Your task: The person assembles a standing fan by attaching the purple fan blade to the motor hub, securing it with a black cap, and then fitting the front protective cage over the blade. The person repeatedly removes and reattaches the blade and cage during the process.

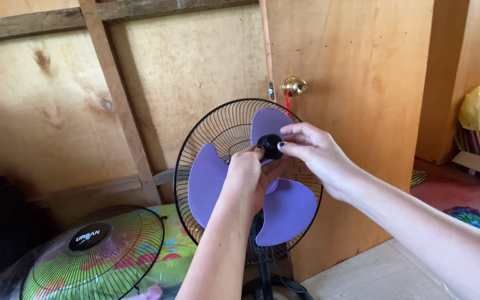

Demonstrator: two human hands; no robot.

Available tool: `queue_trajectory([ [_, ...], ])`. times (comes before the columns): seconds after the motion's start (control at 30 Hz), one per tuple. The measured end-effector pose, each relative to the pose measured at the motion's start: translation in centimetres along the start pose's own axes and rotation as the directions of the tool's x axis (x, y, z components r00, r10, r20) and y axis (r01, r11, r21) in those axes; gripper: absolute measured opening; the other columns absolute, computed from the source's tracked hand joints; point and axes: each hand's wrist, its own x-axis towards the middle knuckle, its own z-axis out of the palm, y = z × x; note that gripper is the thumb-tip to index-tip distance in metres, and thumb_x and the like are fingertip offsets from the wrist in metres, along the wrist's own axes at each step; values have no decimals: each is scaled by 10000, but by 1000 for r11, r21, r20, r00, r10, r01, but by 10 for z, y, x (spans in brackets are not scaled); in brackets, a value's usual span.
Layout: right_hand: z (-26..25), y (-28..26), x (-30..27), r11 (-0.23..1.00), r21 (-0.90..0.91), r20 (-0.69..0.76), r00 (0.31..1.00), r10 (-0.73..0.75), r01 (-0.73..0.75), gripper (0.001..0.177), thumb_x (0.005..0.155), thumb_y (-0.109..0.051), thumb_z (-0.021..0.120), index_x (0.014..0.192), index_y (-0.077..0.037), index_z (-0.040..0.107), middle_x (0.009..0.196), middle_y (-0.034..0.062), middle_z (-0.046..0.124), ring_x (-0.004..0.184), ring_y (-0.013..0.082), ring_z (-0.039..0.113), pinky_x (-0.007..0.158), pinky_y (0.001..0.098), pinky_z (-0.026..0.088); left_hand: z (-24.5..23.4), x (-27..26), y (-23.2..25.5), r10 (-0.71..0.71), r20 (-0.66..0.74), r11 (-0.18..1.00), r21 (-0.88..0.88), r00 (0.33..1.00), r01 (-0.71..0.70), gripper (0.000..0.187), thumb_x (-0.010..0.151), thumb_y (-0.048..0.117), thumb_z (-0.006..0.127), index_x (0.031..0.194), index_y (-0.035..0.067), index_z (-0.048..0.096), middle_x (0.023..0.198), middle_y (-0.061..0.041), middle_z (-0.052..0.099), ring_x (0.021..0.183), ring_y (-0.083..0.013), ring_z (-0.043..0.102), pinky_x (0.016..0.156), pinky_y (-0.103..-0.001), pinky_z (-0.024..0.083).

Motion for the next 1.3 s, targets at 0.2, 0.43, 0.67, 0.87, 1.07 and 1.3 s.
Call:
queue_trajectory([
  [0.2,4,-17,-8,995,-85,46,998,52,-48,388,885,-121,673,1271,-96,701,1163,54,750,964,104,686,728,304,549,-16,-1,-1,40,-52,993,-113,998,-45,247,1010,60,435,1167,-53,587,1052,-176,664,887,-305,705,816,-419,635],
  [0.43,14,-16,-19,752,-603,33,951,-309,265,406,803,-157,841,1197,-134,749,1007,118,721,716,128,691,642,293,571,-22,-8,-2,58,-89,996,69,994,-52,241,987,85,533,1147,-42,662,980,-152,695,807,-266,702,764,-378,628],
  [0.67,9,18,-18,878,-476,-99,990,-99,41,252,824,-108,782,1063,-59,723,794,71,786,634,119,750,503,270,600,-24,-6,-4,286,-171,774,621,943,-122,240,947,159,626,1126,39,734,958,-100,743,787,-208,703,729,-368,580],
  [0.87,9,62,-11,888,-447,-165,986,33,-105,270,794,-79,798,1051,-54,719,831,115,805,663,145,763,567,297,620,-81,0,31,813,-181,144,983,553,111,435,844,196,751,1255,163,613,1391,-301,423,1287,-490,357,1022,-599,384],
  [1.07,29,88,-6,868,-487,-123,991,42,-97,263,789,-91,811,1032,-43,722,819,136,809,629,168,757,587,305,603,-118,15,59,487,-328,226,943,810,246,541,836,325,789,1319,300,546,1470,-167,394,1352,-438,401,1097,-609,364],
  [1.3,42,100,-1,851,-525,-125,988,-90,11,275,766,-108,838,995,-18,716,839,115,771,653,172,764,614,329,600,-135,21,45,538,-311,201,950,783,239,289,883,211,709,1172,213,720,1382,-75,519,1256,-307,559,1019,-454,517],
])
